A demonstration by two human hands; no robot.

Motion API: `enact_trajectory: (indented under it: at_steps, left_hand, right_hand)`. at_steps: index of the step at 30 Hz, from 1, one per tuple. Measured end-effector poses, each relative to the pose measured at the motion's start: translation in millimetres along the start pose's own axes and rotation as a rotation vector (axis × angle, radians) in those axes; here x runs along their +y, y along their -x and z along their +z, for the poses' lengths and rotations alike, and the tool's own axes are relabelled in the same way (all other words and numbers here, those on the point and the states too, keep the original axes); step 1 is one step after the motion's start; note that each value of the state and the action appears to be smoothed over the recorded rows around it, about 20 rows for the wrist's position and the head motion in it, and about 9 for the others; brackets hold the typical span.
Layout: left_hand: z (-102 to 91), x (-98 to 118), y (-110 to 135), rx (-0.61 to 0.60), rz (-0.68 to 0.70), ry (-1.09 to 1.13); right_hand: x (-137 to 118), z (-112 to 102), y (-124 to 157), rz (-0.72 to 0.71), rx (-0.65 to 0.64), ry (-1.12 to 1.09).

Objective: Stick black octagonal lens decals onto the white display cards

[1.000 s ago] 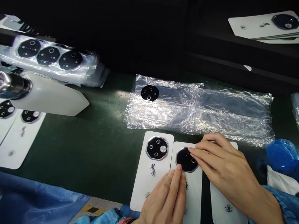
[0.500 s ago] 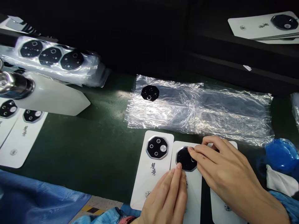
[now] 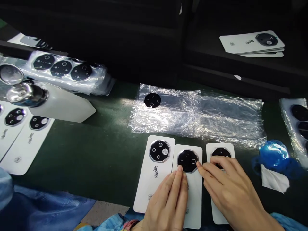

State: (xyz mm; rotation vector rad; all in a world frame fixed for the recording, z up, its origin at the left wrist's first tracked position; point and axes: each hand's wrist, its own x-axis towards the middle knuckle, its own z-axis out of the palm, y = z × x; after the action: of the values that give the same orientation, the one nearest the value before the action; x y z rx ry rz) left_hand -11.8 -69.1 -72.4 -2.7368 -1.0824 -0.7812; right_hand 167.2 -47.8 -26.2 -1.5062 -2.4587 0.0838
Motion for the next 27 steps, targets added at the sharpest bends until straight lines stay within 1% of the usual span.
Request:
enact_trajectory:
  at_steps: [2,4,7,10,12,14,16,18,19,20,22,24,25,27]
  left_hand:
    - [-5.6,-3,-4,-0.063,0.04,-0.017]
    - [-11.0,-5,-7,-0.114,0.079,-0.036]
    - [-15.2,-7,-8,-0.093,0.073,-0.046]
    - [-16.4,-7,-8,-0.088,0.069,-0.04]
    - [-16.8,-7,-7,-0.08,0.07,-0.028]
    - [-16.9,-6,-7,-0.067,0.072,-0.017]
    - [-16.7,-5,-8,-0.058,0.071,-0.01]
    - [-17.1,-4,-8,-0.034,0.067,-0.006]
    - [-17.9,-3,-9,-0.009,0.045,-0.003]
    - [-19.4,-3,-10,0.018,0.002,0.008]
    - [-24.9,-3,-12,0.048,-0.157,0.091]
    - [-33.4,-5,-17,0.029,-0.35,0.293]
    - [-38.5,-7,-20,-0.004,-0.417,0.437]
    - [-49.0,-10,-28,-0.071,-0.463,0.742]
  right_hand:
    - [-3,0,4,0.009,0.02,0.008]
    - [-3,-1,5,0.023,0.017,-0.057]
    - [2,-3,1,0.069,0.033,-0.16]
    - [7,-3,-5,0.112,0.107,-0.042]
    - [8,-1,-9,0.126,0.121,0.028]
    - [6,1,-13,0.127,0.115,0.033]
    - [5,2,-16,0.155,0.119,-0.013]
    - [6,-1,-19,0.234,0.116,-0.136]
    - [7,-4,-20,0.295,0.093,-0.236]
    - [9,-8,-20,0.364,0.05,-0.361]
    - [12,-18,-19,0.484,-0.093,-0.65]
    - [13,-29,-15,0.547,-0.218,-0.892]
    - [12,-34,-12,0.556,-0.248,-0.973]
    - [8,-42,-4,0.547,-0.233,-1.059]
